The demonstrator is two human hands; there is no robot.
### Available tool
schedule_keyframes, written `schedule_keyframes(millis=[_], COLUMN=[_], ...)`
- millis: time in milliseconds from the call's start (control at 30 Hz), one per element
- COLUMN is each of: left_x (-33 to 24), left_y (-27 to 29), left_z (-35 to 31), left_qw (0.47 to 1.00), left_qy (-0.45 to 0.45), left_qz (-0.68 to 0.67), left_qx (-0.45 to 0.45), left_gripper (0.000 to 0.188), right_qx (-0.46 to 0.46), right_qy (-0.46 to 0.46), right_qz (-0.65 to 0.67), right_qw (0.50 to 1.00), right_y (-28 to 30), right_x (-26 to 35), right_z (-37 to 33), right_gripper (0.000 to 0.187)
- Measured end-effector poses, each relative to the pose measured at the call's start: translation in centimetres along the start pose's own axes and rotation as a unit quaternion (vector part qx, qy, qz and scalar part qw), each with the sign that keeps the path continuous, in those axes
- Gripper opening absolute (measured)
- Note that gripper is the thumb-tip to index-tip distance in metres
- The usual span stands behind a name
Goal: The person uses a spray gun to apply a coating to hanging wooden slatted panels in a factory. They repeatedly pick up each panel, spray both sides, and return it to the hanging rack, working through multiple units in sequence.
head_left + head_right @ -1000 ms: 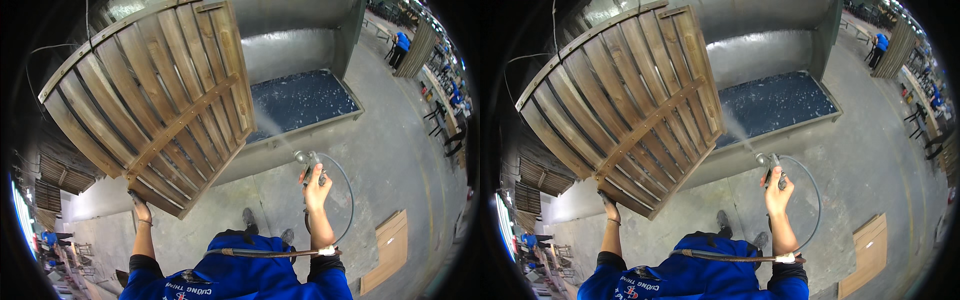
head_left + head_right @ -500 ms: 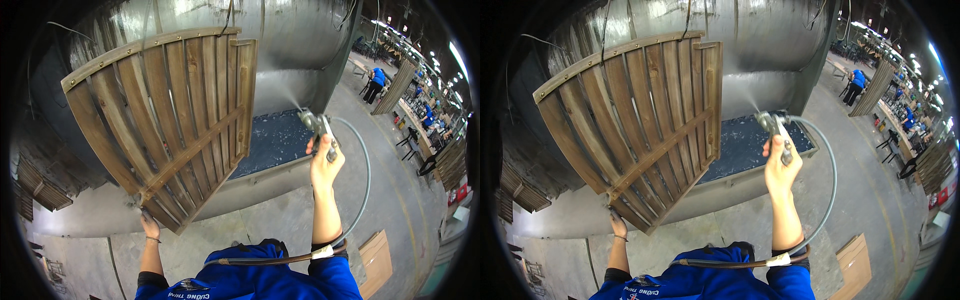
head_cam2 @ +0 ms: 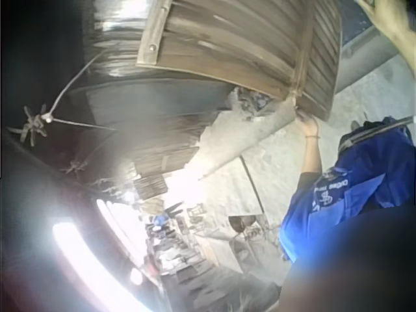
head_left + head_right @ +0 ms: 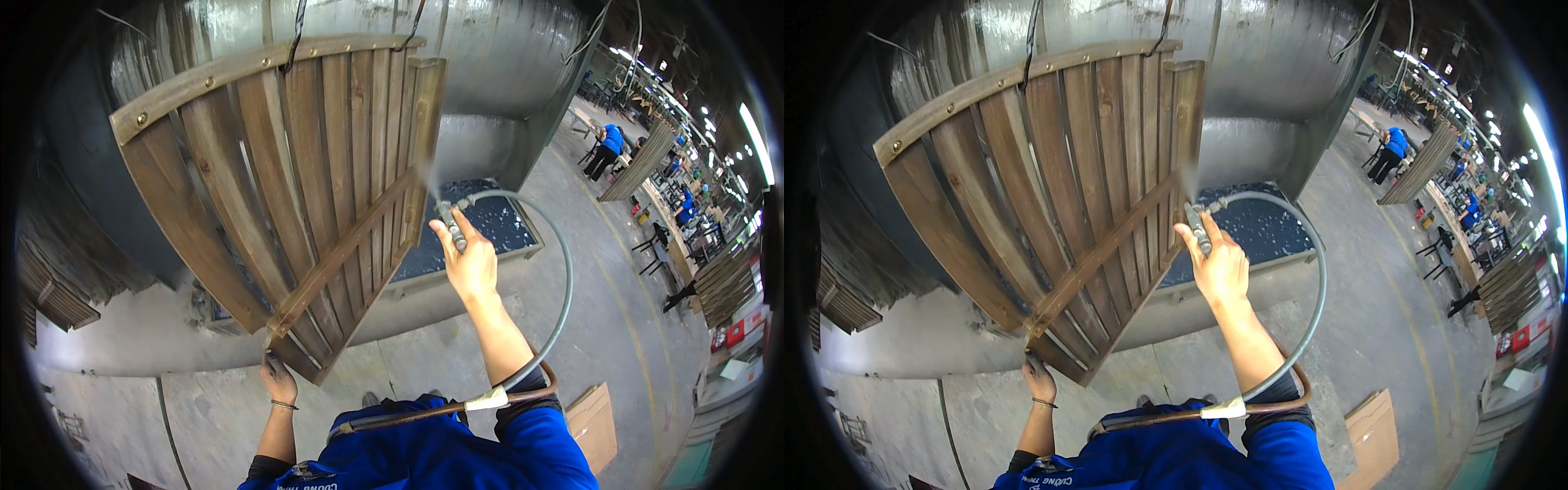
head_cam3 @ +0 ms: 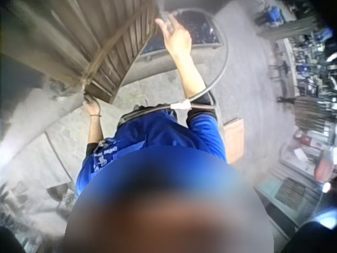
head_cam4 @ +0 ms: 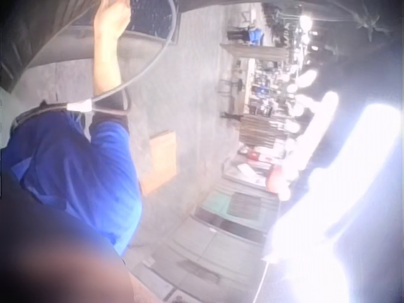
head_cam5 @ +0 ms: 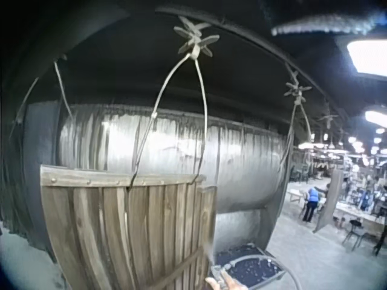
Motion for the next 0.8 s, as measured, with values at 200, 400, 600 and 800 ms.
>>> schedule_keyframes(millis=[200,400,600,800], left_x=[1.6,6.6,13.2,16.2], left_y=[-0.2,-0.6,0.0,0.2], left_z=[0.3,3.9,11.0,13.7], left_qw=[1.000,0.994,0.994,0.991], left_qy=[0.018,0.080,0.087,0.131], left_qz=[-0.009,-0.077,-0.066,-0.029], left_qx=[0.020,-0.018,-0.014,-0.019], left_gripper=[0.048,0.065,0.074,0.076], right_qx=[0.112,0.117,-0.067,0.042], right_qy=[-0.125,-0.217,-0.073,-0.209], right_qz=[-0.055,0.009,0.258,0.196], right_qw=[0.984,0.969,0.961,0.957], right_y=[-4.4,-1.9,2.3,0.2], right_x=[-5.5,-10.6,-11.6,-15.4], right_z=[-4.9,-7.6,-11.0,-14.2], right_gripper=[0.065,0.066,0.044,0.047])
Point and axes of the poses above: each hand's wrist, its own z-axis towards the middle knuckle, its own y-axis out of the back of the hand, x = y × z, the point moved 4 cm from there along z, towards the middle knuckle, and after that the axes turned 3 degrees about -y, right-handed, at the moved point
